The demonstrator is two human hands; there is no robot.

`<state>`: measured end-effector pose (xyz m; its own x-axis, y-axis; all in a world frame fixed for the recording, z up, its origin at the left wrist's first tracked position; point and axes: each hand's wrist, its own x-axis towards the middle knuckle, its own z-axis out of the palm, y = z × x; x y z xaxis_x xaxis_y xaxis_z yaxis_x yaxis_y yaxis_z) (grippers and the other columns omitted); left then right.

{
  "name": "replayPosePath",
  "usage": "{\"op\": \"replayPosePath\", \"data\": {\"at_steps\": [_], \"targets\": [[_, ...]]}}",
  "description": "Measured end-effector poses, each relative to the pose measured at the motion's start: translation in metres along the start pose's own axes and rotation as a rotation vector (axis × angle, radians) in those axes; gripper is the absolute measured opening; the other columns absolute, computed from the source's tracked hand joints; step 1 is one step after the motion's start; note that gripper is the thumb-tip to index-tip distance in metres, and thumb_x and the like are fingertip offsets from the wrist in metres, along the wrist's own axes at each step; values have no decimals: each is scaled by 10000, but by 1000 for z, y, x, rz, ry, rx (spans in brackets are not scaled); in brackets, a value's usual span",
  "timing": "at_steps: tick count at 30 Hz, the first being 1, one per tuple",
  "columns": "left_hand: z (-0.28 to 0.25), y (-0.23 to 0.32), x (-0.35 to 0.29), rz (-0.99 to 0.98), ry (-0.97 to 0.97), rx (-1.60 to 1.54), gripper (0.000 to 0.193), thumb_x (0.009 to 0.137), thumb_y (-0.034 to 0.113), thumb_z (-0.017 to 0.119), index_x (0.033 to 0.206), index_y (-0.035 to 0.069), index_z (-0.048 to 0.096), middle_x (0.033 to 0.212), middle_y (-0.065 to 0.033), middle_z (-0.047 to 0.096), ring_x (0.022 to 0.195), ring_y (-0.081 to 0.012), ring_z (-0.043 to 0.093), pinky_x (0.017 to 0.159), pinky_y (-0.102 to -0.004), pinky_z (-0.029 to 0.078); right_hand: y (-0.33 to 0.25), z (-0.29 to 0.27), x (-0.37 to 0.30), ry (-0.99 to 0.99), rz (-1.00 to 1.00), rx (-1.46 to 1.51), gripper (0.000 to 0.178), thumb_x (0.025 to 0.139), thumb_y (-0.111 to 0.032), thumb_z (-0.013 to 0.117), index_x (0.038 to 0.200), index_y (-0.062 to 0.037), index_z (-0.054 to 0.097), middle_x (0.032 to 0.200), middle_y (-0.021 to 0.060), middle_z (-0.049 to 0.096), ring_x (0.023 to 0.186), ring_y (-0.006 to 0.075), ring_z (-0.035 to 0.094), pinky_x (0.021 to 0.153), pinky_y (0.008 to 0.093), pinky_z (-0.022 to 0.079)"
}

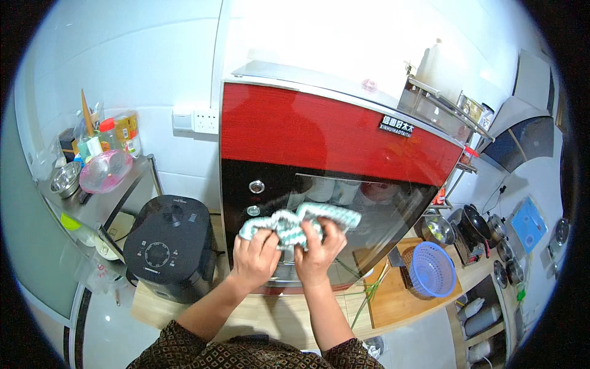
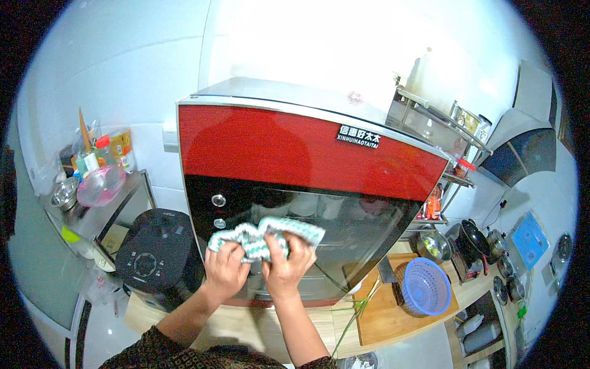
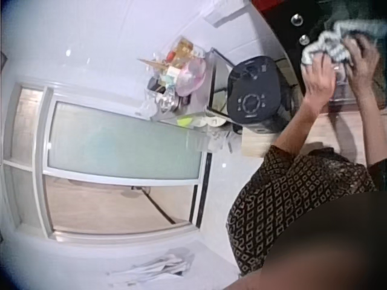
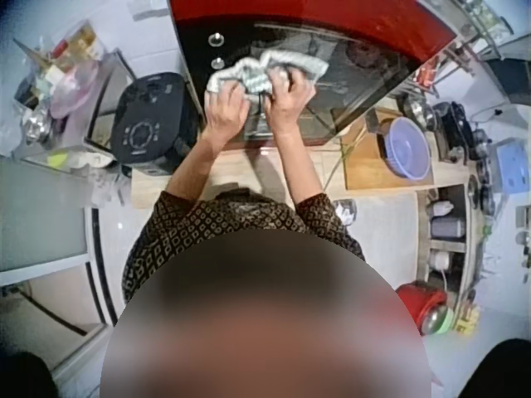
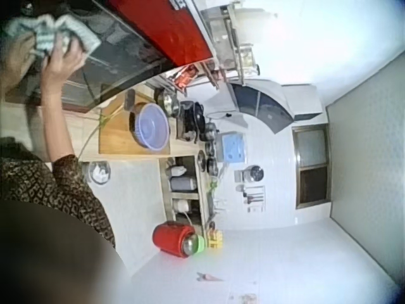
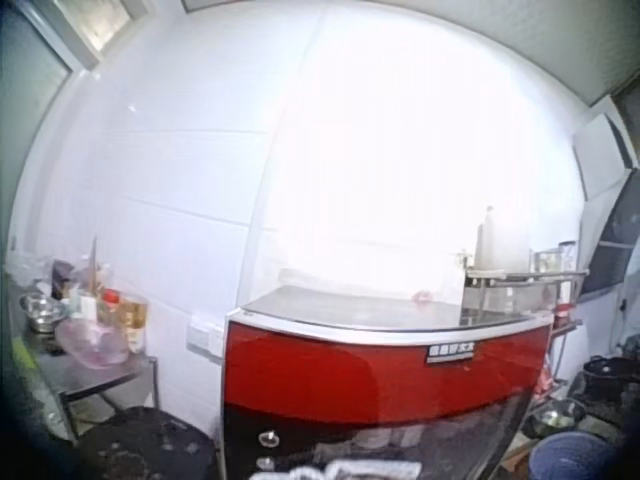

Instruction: The person wipes a glass door, a red range hood, and a black rice cooker with a green and white cloth. They then walk to the dining area, pick up a small metal cup, and place it on a nearby table.

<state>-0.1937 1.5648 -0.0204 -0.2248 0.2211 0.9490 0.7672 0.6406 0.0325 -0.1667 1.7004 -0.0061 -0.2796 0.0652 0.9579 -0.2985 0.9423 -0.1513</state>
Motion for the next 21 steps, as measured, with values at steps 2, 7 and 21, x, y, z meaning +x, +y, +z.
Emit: {"op": "replayPosePath", "data": {"at_steps": [2, 7, 21], "targets": [[4, 4, -19, 11, -79, -5, 293, 654, 111, 645, 930, 38, 579, 959, -92, 525, 851, -283, 519, 696, -403, 388, 6, 4, -31, -77, 21, 10, 431, 543, -48, 656, 963, -130, 611, 1056, 111, 527, 986, 305, 481, 811, 440, 323], [1, -1, -71, 84, -276, 27, 263, 676, 123, 624, 926, 45, 601, 939, -69, 542, 826, -235, 520, 706, -379, 376, 29, -2, -92, -239, -75, -8, 241, 641, -93, 639, 877, -133, 667, 1101, 30, 564, 1052, 246, 491, 864, 408, 336], [11, 21, 77, 187, 52, 112, 433, 667, 173, 661, 1088, 95, 595, 1126, -45, 503, 1052, -224, 468, 929, -490, 291, 52, -22, 65, 143, -92, -124, 444, 673, -146, 618, 1117, -168, 603, 1294, 142, 450, 1199, 326, 389, 993, 482, 272]]}}
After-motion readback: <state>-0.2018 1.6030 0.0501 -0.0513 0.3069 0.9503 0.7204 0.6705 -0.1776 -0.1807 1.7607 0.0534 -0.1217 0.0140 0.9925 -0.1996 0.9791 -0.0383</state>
